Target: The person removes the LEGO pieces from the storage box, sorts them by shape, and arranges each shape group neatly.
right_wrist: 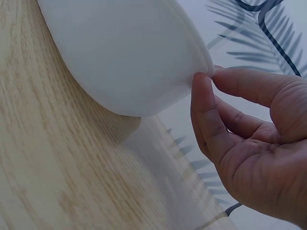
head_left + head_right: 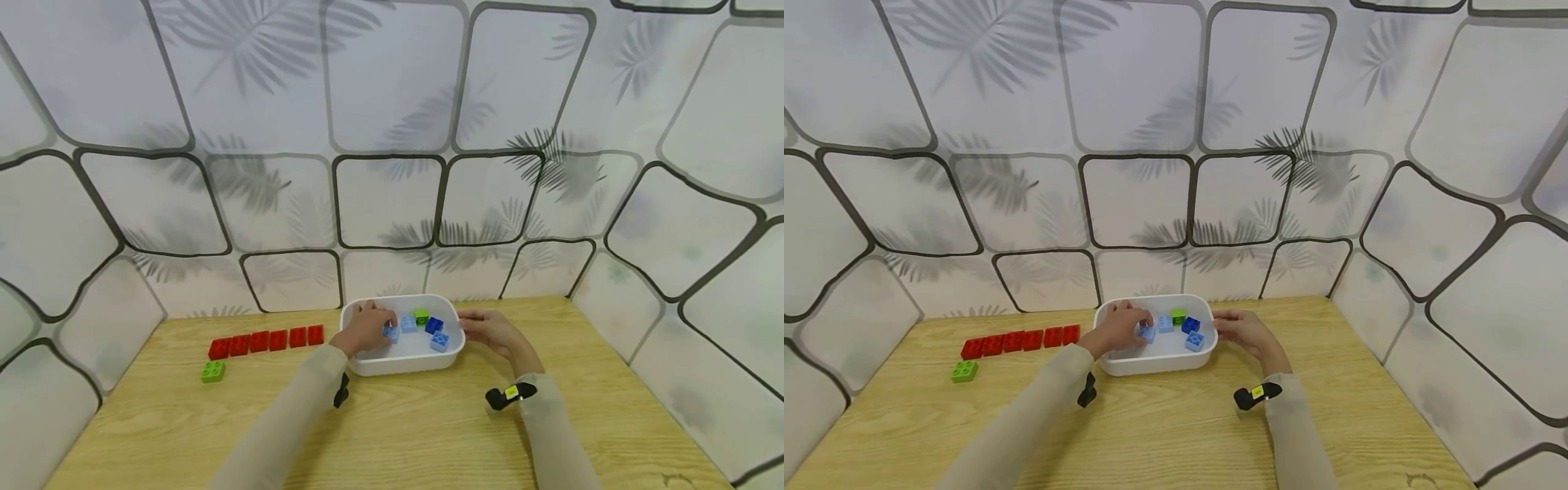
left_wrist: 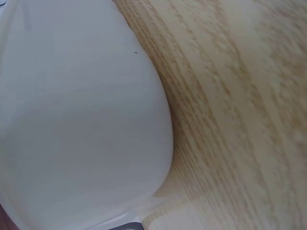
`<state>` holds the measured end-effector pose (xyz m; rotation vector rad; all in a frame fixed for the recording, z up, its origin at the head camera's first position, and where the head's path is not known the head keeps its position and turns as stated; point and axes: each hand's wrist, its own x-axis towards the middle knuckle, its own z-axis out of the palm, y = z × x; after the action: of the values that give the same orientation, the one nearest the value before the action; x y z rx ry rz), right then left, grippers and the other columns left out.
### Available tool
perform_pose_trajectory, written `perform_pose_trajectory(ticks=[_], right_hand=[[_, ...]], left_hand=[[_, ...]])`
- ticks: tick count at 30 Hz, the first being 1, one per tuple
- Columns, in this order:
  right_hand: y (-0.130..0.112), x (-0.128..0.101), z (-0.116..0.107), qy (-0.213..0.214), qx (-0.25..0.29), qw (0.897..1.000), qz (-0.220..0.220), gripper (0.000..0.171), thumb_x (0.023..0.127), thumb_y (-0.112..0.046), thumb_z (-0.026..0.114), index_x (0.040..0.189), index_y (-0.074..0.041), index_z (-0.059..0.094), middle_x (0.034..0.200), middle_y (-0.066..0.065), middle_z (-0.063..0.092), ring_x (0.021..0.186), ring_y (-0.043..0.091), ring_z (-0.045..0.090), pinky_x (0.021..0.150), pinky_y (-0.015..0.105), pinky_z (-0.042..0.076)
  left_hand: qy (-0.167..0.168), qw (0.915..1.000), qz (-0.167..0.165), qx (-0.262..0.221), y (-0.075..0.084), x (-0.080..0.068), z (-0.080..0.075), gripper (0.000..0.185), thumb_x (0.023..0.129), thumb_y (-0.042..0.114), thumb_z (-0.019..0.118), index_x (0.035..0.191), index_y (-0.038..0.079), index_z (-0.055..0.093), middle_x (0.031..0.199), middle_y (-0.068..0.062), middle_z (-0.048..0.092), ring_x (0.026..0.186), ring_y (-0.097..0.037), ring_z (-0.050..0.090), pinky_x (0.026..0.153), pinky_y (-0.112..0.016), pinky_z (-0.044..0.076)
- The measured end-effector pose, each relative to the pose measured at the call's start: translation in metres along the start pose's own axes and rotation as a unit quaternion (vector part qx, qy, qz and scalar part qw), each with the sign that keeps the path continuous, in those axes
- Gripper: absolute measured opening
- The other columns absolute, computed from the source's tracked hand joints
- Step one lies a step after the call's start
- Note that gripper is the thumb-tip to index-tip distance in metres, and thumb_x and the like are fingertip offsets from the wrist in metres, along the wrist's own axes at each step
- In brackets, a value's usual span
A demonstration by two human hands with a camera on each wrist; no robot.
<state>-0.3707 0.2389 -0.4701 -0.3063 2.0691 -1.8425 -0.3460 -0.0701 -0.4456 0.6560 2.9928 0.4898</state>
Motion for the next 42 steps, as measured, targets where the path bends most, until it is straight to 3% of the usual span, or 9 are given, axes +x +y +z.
perform_pose_trajectory(ticks=[8,14,20,31,42], right_hand=[[0.000,0.001,-0.001,-0.001,0.002,1.000,0.000,0.052,0.101,-0.010,0.062,0.143,0.016,0.045,0.120,0.006,0.071,0.095,0.008,0.069,0.084,0.023,0.057],[0.000,0.001,0.000,0.000,0.003,1.000,0.003,0.052,0.101,-0.010,0.062,0.143,0.016,0.045,0.118,0.004,0.071,0.096,0.009,0.069,0.085,0.024,0.057],[0.000,0.001,0.000,0.002,-0.001,1.000,0.007,0.051,0.102,-0.011,0.061,0.143,0.015,0.046,0.122,0.006,0.070,0.098,0.009,0.069,0.086,0.024,0.057],[0.001,0.001,-0.002,0.003,-0.004,1.000,0.002,0.050,0.103,-0.009,0.059,0.143,0.015,0.045,0.117,0.000,0.070,0.094,0.006,0.069,0.085,0.023,0.057],[0.002,0.004,-0.002,-0.003,-0.001,1.000,0.005,0.051,0.103,-0.010,0.060,0.144,0.015,0.044,0.116,0.001,0.071,0.093,0.007,0.068,0.085,0.023,0.057]], left_hand=[[0.036,0.9993,0.010,0.006,-0.005,-0.001,0.000,0.031,0.087,0.020,0.081,0.116,0.014,0.072,0.118,-0.006,0.070,0.116,-0.031,0.049,0.105,-0.059,0.031],[0.090,0.9951,0.038,0.013,-0.007,-0.007,-0.011,0.029,0.088,0.020,0.079,0.116,0.015,0.072,0.112,-0.004,0.068,0.113,-0.031,0.049,0.100,-0.059,0.034],[0.150,0.9861,0.070,-0.006,-0.007,-0.020,-0.031,0.031,0.087,0.019,0.082,0.115,0.013,0.071,0.105,-0.005,0.068,0.109,-0.032,0.049,0.096,-0.060,0.035],[0.221,0.9700,0.100,-0.011,-0.025,-0.060,-0.067,0.032,0.084,0.017,0.083,0.113,0.014,0.071,0.103,-0.005,0.068,0.109,-0.032,0.048,0.092,-0.057,0.035],[0.227,0.9707,0.075,0.026,-0.070,-0.118,-0.094,0.036,0.079,0.011,0.087,0.111,0.010,0.070,0.102,-0.007,0.069,0.107,-0.036,0.050,0.090,-0.062,0.035]])
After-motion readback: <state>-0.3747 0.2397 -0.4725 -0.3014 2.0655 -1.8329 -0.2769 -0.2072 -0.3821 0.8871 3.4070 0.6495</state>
